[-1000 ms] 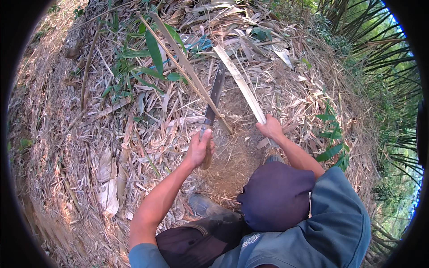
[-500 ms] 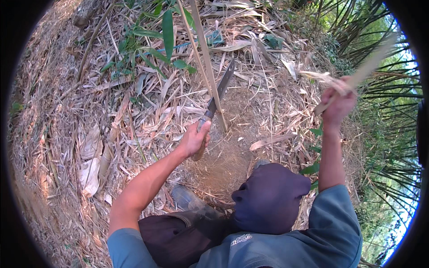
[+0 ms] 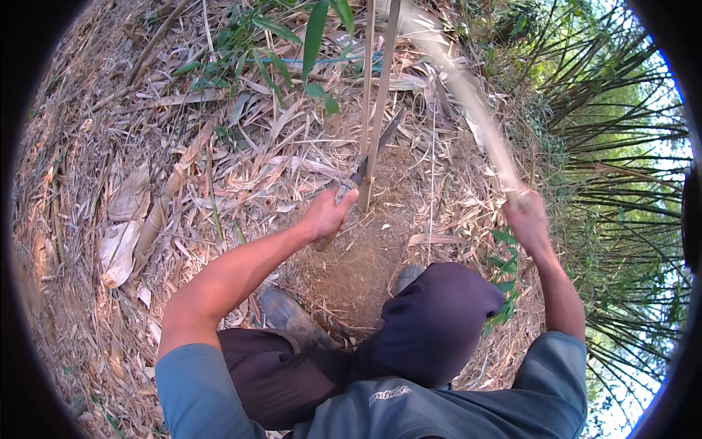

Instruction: The person sits on the ground in a bamboo grove and uses a large knife to split a long bamboo stalk into thin strips. They repeatedly hold the stalk and use the knife to shave and separate sections of the bamboo, creating a pile of processed strips.

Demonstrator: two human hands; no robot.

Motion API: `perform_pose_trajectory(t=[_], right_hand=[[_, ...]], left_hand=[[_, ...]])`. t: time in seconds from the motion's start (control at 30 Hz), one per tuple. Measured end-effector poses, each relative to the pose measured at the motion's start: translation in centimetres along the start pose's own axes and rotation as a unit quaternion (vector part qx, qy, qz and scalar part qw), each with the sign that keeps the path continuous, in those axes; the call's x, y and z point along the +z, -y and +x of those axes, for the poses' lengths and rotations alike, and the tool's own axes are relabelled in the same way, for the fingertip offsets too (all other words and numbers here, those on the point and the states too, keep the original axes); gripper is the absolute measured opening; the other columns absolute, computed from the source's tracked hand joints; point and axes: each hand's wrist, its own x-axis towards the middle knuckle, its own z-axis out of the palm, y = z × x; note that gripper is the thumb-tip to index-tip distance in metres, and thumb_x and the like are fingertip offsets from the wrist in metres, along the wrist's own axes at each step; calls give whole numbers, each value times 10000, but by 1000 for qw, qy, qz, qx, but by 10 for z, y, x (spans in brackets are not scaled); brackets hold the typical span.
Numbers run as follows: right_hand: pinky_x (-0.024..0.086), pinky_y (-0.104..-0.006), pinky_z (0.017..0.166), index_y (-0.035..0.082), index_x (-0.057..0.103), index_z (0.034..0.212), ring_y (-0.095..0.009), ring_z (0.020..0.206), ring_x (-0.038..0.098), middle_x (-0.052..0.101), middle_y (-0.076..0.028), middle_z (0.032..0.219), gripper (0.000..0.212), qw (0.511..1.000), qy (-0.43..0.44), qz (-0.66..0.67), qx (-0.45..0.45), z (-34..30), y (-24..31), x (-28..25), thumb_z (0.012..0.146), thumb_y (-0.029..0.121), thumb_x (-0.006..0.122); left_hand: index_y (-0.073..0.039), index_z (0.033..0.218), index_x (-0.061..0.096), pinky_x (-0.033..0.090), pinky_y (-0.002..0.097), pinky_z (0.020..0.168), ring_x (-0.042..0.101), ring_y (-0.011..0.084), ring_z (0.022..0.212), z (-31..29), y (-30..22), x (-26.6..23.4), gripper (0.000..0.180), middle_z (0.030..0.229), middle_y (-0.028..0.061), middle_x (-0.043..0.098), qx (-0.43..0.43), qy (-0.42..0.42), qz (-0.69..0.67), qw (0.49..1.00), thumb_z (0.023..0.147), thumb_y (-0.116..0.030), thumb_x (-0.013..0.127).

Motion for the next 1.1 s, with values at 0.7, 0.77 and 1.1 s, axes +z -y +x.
perform_pose_trajectory(t=[0.7, 0.77, 1.1], right_hand=[[389, -280, 413, 87, 476, 784, -112, 444, 424, 452, 2, 583, 321, 804, -323, 482, -131, 9, 53, -18, 1061, 238, 415], [499, -345, 539, -15, 586, 934, -220, 596, 564, 574, -109, 735, 186, 947, -158, -251, -122, -19, -79, 72, 1005, 129, 491], [432, -264, 461, 65, 502, 857, -112, 493, 471, 491, -14, 631, 103, 777, -304, 509, -212, 22, -6, -18, 957, 87, 517]], left_hand=[[-18, 1049, 582, 488, 324, 501, 574, 133, 494, 17, 39, 7, 466, 616, 19, 543, 49, -33, 114, 992, 1017, -480, 529], [-18, 1045, 584, 494, 333, 510, 572, 135, 491, 27, 32, 18, 463, 619, 21, 549, 69, -28, 117, 990, 1015, -476, 532], [-3, 1155, 656, 514, 483, 858, 678, 422, 953, 26, 77, 20, 605, 977, 276, 695, 12, -45, 120, 992, 951, -560, 538]])
